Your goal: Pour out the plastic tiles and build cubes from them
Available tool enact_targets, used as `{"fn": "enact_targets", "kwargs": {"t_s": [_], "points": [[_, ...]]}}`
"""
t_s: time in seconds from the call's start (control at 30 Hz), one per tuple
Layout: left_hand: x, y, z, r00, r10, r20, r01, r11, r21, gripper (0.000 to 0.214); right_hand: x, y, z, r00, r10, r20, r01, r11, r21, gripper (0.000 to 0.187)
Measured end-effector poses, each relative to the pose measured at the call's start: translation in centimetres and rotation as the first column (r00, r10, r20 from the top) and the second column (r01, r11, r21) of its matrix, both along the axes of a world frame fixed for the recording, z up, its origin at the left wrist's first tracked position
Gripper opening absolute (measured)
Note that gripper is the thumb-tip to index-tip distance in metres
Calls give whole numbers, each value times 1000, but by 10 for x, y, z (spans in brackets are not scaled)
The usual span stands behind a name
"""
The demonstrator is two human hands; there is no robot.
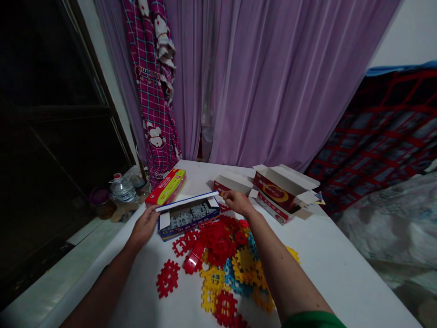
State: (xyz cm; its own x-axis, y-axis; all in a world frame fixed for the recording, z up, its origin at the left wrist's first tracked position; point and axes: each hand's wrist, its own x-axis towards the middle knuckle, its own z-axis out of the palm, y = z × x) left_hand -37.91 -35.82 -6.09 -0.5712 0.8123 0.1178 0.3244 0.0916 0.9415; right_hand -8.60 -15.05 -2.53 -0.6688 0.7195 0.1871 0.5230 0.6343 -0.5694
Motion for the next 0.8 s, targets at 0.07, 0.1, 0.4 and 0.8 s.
{"fn": "enact_targets", "kwargs": {"t_s": [0.07,0.1,0.4,0.8], "points": [[2,2,2,996,85,-7,-85,996,-17,35,0,-3,-11,1000,14,-16,-15,1000,-20,23],[3,4,2,991,135,-19,-135,990,-29,34,-3,-5,-14,999,23,-32,-24,999,-24,24],[11,10,-15,899,417,-135,-413,909,53,26,-43,-2,-16,996,78,42,-77,997,-24,46],[29,-6,-6,846,103,-524,-236,952,-194,72,-43,-1,2,978,64,199,-48,995,-87,43]]}}
